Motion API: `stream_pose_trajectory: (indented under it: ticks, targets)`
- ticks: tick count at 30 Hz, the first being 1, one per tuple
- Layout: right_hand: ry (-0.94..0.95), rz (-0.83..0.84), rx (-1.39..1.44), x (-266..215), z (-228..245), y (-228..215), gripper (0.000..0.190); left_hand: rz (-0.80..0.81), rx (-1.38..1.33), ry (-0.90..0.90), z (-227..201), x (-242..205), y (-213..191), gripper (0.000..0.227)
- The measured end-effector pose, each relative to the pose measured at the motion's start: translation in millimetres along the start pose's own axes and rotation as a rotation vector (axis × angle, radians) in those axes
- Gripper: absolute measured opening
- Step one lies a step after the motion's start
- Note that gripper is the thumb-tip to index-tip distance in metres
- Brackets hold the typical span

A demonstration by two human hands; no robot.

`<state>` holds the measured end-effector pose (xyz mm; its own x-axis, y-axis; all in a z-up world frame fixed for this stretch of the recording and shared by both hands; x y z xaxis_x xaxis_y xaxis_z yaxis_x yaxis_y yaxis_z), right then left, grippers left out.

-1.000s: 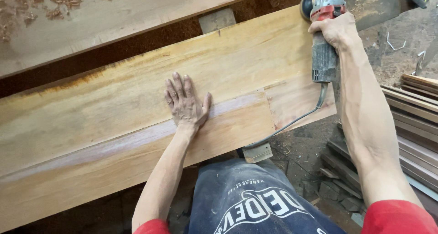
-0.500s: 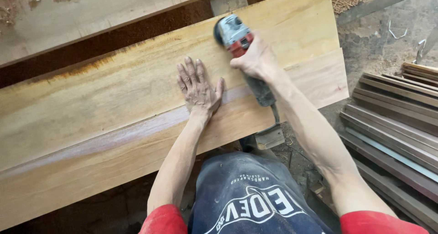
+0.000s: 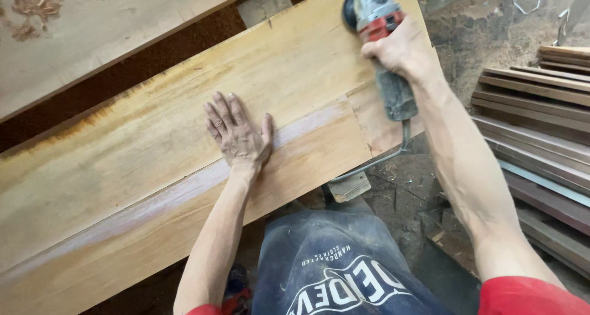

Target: The person uses an orbital sander to smooth the surface of a large wooden plank resting on supports. They move the sander back and forth across the plank, occasionally pausing to wipe away dust with their hand.

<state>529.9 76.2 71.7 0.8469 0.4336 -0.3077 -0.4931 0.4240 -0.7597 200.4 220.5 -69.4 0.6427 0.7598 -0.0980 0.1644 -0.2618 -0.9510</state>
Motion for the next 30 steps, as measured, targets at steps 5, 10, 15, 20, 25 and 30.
stream_pose_trajectory:
  ticks: [5, 10, 15, 20, 25, 30]
  targets:
    - [-0.037, -0.105, 0.233, 32.4, -41.6, -55.4, 0.06, -0.005, 0.009, 0.0, -1.2, -0.6, -5.6, 0.096]
    - [-0.077, -0.103, 0.218, 37.3, -50.0, -69.3, 0.056, 0.004, 0.005, -0.004, -3.2, -1.0, -11.0, 0.095]
    - [-0.054, -0.053, 0.206, 19.3, -30.5, -57.3, 0.06, 0.008, -0.002, -0.016, -3.6, -1.0, -6.5, 0.093]
    - [0.001, 0.069, 0.054, -25.1, 17.2, 9.2, 0.065, -0.031, -0.012, -0.002, 3.9, -2.6, 2.7, 0.085]
    - [-0.055, 0.237, -0.055, -73.0, 63.6, 90.9, 0.074, -0.089, 0.01, 0.013, 5.8, -4.0, 11.2, 0.075]
    - [-0.067, 0.21, -0.128, -97.0, 67.6, 106.5, 0.09, -0.074, -0.032, -0.003, 7.3, -3.1, 7.6, 0.074]
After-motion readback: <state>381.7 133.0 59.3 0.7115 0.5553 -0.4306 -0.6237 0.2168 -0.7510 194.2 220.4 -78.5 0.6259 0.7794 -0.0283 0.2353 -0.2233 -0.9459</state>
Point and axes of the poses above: each hand's wrist, its own x-axis towards the middle knuckle, its own y-axis out of the palm, z = x × y, the point moved 4 cm from there along x, towards the middle knuckle, and after that the axes turned 13 degrees about x, right-handed, at the moved point
